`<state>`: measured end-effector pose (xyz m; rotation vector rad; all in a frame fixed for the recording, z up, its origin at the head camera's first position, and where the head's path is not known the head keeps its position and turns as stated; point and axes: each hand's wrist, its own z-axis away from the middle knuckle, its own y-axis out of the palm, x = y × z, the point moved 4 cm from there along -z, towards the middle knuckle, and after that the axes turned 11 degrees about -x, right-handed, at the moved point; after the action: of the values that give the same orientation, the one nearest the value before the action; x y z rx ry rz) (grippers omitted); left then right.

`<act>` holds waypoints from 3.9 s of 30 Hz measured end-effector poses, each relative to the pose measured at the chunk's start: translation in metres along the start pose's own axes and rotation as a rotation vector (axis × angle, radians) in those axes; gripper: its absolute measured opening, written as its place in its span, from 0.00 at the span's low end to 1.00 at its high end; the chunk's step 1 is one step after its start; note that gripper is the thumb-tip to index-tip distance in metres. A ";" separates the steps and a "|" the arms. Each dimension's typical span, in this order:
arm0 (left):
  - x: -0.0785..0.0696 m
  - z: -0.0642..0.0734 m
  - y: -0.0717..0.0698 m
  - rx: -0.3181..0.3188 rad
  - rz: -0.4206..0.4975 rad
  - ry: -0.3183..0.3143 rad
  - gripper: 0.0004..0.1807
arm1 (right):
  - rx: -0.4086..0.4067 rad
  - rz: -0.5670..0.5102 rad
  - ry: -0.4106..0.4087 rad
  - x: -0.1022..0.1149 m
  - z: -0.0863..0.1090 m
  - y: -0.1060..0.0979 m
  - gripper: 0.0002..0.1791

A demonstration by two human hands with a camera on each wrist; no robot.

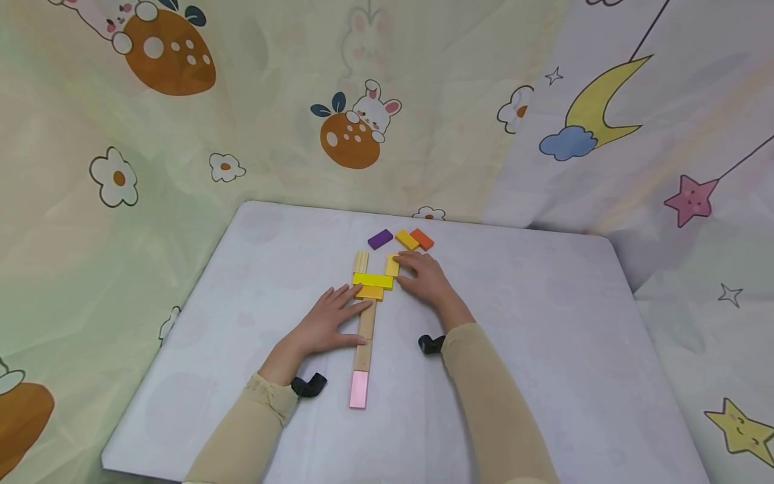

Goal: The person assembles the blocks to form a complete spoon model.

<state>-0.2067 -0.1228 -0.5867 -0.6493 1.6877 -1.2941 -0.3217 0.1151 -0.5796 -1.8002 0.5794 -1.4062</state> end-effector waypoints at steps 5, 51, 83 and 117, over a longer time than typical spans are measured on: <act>0.000 0.000 -0.001 -0.006 0.005 0.004 0.48 | -0.041 -0.076 0.133 -0.005 0.001 -0.004 0.25; -0.002 0.001 -0.006 -0.016 0.018 0.019 0.48 | -0.205 0.075 0.368 -0.038 -0.036 -0.034 0.26; 0.002 0.002 -0.003 -0.006 -0.005 0.013 0.49 | 0.026 0.007 0.068 0.035 -0.018 -0.017 0.23; 0.000 0.000 -0.003 -0.015 0.005 0.006 0.49 | 0.141 0.000 0.048 0.045 -0.019 0.002 0.21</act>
<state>-0.2073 -0.1237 -0.5835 -0.6503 1.7044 -1.2821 -0.3269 0.0750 -0.5520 -1.6594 0.4919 -1.4566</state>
